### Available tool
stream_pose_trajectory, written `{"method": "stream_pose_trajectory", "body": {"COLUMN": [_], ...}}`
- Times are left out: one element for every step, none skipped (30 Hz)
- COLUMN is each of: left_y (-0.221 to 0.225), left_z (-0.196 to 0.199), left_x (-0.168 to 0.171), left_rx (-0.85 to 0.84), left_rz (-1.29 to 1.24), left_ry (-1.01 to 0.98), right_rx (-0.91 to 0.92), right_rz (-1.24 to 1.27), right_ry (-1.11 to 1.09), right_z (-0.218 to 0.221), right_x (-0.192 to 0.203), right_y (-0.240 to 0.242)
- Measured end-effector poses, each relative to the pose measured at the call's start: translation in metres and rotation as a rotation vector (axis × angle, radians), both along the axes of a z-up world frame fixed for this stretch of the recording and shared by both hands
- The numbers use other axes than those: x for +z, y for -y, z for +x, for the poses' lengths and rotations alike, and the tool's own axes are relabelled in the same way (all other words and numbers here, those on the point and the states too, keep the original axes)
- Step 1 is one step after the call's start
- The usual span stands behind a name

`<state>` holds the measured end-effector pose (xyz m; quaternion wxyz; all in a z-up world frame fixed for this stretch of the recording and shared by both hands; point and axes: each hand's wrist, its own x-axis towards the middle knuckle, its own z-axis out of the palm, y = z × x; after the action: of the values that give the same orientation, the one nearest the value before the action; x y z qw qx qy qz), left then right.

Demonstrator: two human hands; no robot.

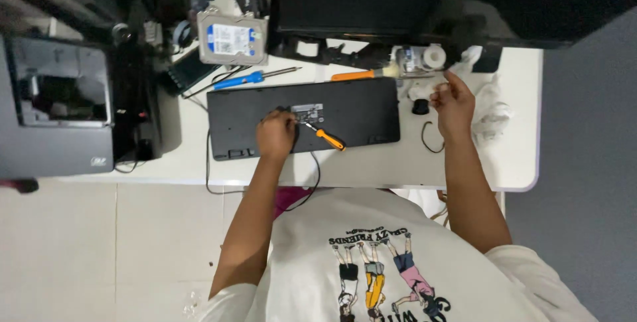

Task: Removing screws from the back of an electronic device and prying the casing open using a screwdriver.

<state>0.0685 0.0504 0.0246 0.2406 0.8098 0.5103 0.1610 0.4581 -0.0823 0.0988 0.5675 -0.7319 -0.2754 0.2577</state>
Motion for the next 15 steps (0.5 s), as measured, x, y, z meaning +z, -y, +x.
{"method": "stream_pose_trajectory", "body": {"left_y": [-0.001, -0.003, -0.001, 0.0, 0.0, -0.002, -0.001, -0.001, 0.001, 0.003, 0.004, 0.008, 0.01, 0.013, 0.016], "left_z": [0.0, -0.001, 0.0, 0.0, -0.002, -0.002, -0.004, -0.006, -0.01, -0.014, -0.018, -0.02, -0.024, -0.028, -0.031], "left_x": [-0.007, -0.014, -0.013, -0.013, -0.012, -0.011, -0.01, -0.008, -0.008, -0.007, -0.006, 0.004, 0.015, 0.026, 0.027], "left_rx": [0.009, 0.019, -0.004, 0.04, 0.094, 0.08, 0.1, 0.12, 0.115, 0.116, 0.12, 0.118, 0.124, 0.129, 0.132], "left_rz": [0.036, 0.071, 0.072, 0.078, 0.087, 0.092, 0.095, 0.097, 0.097, 0.107, 0.12, 0.122, 0.114, 0.107, 0.111], "left_ry": [0.011, 0.023, 0.028, 0.024, 0.02, 0.025, 0.044, 0.064, 0.064, 0.045, 0.026, 0.026, 0.009, -0.007, -0.01], "right_rx": [-0.128, -0.255, -0.277, -0.314, -0.34, -0.352, -0.333, -0.313, -0.317, -0.321, -0.318, -0.32, -0.339, -0.357, -0.356], "right_rz": [0.039, 0.082, 0.088, 0.07, 0.054, 0.062, 0.067, 0.07, 0.07, 0.044, 0.019, 0.021, -0.052, -0.125, -0.12], "right_ry": [-0.149, -0.299, -0.294, -0.31, -0.327, -0.323, -0.226, -0.129, -0.129, 0.078, 0.285, 0.284, 0.428, 0.572, 0.568], "right_z": [0.014, 0.027, 0.034, 0.04, 0.046, 0.049, 0.051, 0.053, 0.058, 0.063, 0.069, 0.077, 0.084, 0.09, 0.09], "right_x": [-0.003, -0.005, -0.004, -0.003, -0.002, -0.004, -0.007, -0.01, -0.016, -0.023, -0.029, -0.04, -0.051, -0.062, -0.063], "right_y": [0.004, 0.008, 0.014, 0.019, 0.02, 0.022, 0.024, 0.027, 0.027, 0.028, 0.027, 0.029, 0.029, 0.028, 0.028]}}
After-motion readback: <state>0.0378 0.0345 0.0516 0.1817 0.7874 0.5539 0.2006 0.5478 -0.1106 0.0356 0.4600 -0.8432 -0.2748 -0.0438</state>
